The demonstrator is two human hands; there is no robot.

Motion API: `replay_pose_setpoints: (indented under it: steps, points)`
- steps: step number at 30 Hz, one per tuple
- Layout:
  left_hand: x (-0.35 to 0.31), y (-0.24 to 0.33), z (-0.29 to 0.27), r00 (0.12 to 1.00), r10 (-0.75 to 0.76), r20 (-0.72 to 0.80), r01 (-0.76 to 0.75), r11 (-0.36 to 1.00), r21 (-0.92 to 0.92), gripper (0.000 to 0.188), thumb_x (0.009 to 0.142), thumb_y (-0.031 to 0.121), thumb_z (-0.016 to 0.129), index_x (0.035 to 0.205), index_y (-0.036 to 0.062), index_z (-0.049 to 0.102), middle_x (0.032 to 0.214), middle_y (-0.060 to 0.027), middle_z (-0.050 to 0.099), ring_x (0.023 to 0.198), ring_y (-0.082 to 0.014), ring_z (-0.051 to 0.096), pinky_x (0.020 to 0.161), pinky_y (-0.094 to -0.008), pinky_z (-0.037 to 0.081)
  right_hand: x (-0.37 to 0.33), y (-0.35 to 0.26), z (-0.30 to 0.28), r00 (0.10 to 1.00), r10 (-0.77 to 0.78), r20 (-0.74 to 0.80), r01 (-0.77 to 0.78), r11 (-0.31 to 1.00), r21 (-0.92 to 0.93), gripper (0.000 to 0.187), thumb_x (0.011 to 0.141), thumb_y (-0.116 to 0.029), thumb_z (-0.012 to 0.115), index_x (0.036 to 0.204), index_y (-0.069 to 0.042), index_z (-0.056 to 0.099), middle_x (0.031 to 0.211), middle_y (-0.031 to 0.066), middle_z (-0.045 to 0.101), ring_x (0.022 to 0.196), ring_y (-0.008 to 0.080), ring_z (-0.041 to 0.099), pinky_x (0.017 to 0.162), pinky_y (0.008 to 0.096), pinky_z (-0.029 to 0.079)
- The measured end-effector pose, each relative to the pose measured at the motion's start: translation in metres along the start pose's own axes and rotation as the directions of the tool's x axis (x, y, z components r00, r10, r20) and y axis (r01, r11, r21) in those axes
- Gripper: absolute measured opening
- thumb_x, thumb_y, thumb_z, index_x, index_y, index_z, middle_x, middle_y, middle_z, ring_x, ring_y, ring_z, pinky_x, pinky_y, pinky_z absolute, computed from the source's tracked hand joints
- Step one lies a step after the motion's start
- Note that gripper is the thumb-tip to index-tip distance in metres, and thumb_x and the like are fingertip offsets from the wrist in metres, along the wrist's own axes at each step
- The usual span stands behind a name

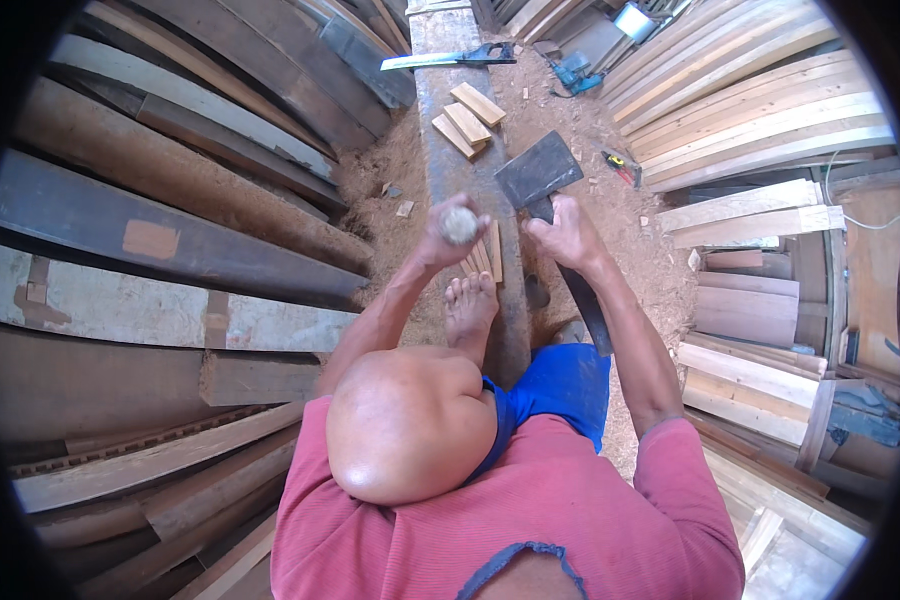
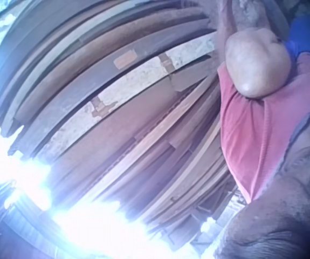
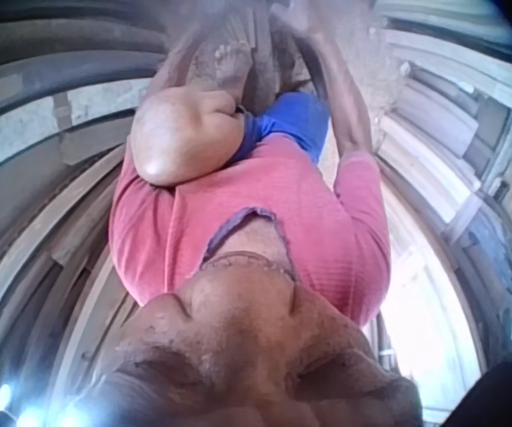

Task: The person chisels a small piece of wood. They hold the chisel against the wood and strike the end of the chisel with a heavy metal hammer, removing shavings.

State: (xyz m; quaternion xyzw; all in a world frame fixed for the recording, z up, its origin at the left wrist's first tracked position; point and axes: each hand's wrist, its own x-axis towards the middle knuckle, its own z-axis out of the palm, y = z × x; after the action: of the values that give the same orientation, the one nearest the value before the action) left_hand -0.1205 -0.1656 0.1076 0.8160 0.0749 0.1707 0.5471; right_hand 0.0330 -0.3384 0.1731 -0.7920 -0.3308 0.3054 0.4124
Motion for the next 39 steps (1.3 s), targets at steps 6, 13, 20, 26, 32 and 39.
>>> replay_pose_setpoints:
  steps: [6,13,20,26,32,39]
  points:
    - [0.018,-0.036,-0.004,0.730,-0.203,-0.652,0.151,0.979,-0.136,0.029,0.087,0.022,0.074,0.078,0.0066,0.051,0.066,0.0002,0.053,0.062,-0.0087,0.050,0.054,-0.0293,0.043,0.005,-0.019,0.003,0.998,0.046,0.040,-0.053,0.983,0.173,0.020,0.081,-0.016,0.064,0.083,0.004,0.059,0.062,0.0024,0.057,0.054,0.0105,0.056,0.048,0.0284,0.046]
    - [0.004,-0.011,-0.028,0.768,-0.211,-0.605,0.098,0.972,-0.214,0.024,0.089,0.016,0.072,0.083,0.0065,0.051,0.070,0.0024,0.052,0.062,-0.0053,0.050,0.055,-0.0233,0.044,0.034,0.030,0.008,0.989,0.121,0.082,-0.099,0.966,-0.238,0.046,0.077,-0.035,0.067,0.091,0.009,0.061,0.085,0.0277,0.066,0.079,0.0375,0.068,0.072,0.0435,0.053]
    - [-0.004,0.048,-0.058,0.852,0.047,-0.522,0.013,0.994,0.110,0.027,0.085,0.012,0.076,0.077,0.0055,0.051,0.067,-0.0001,0.052,0.062,-0.0081,0.047,0.057,-0.0264,0.042,0.091,0.055,0.030,0.975,0.030,0.219,0.092,0.844,-0.528,0.045,0.079,-0.030,0.070,0.105,0.006,0.063,0.100,0.0284,0.067,0.096,0.0375,0.067,0.082,0.0453,0.054]
    - [-0.011,0.058,-0.062,0.888,0.086,-0.452,-0.015,0.987,0.158,0.027,0.083,0.008,0.076,0.075,0.0046,0.050,0.065,-0.0047,0.051,0.057,-0.0117,0.046,0.053,-0.0279,0.040,0.120,0.058,0.066,0.961,0.127,0.247,0.076,0.735,-0.673,0.037,0.079,-0.024,0.069,0.110,-0.004,0.065,0.107,0.0219,0.067,0.103,0.0381,0.064,0.086,0.0468,0.053]
    - [-0.007,0.055,-0.061,0.917,0.141,-0.374,-0.080,0.981,0.174,0.024,0.077,0.004,0.078,0.077,0.0042,0.054,0.068,-0.0064,0.053,0.060,-0.0190,0.052,0.056,-0.0309,0.042,0.107,0.082,0.080,0.973,-0.159,0.168,0.231,0.631,-0.741,0.025,0.083,-0.022,0.065,0.105,-0.011,0.067,0.106,0.0124,0.063,0.106,0.0317,0.058,0.088,0.0427,0.048]
    - [0.009,0.083,-0.037,0.905,0.423,-0.043,-0.389,0.863,0.322,0.031,0.067,0.012,0.080,0.093,0.0099,0.065,0.089,-0.0067,0.059,0.092,-0.0271,0.058,0.085,-0.0430,0.042,0.058,0.026,0.080,0.919,0.150,0.364,-0.306,0.854,0.421,0.031,0.091,-0.028,0.062,0.107,-0.002,0.061,0.106,0.0161,0.066,0.091,0.0288,0.066,0.081,0.0436,0.053]
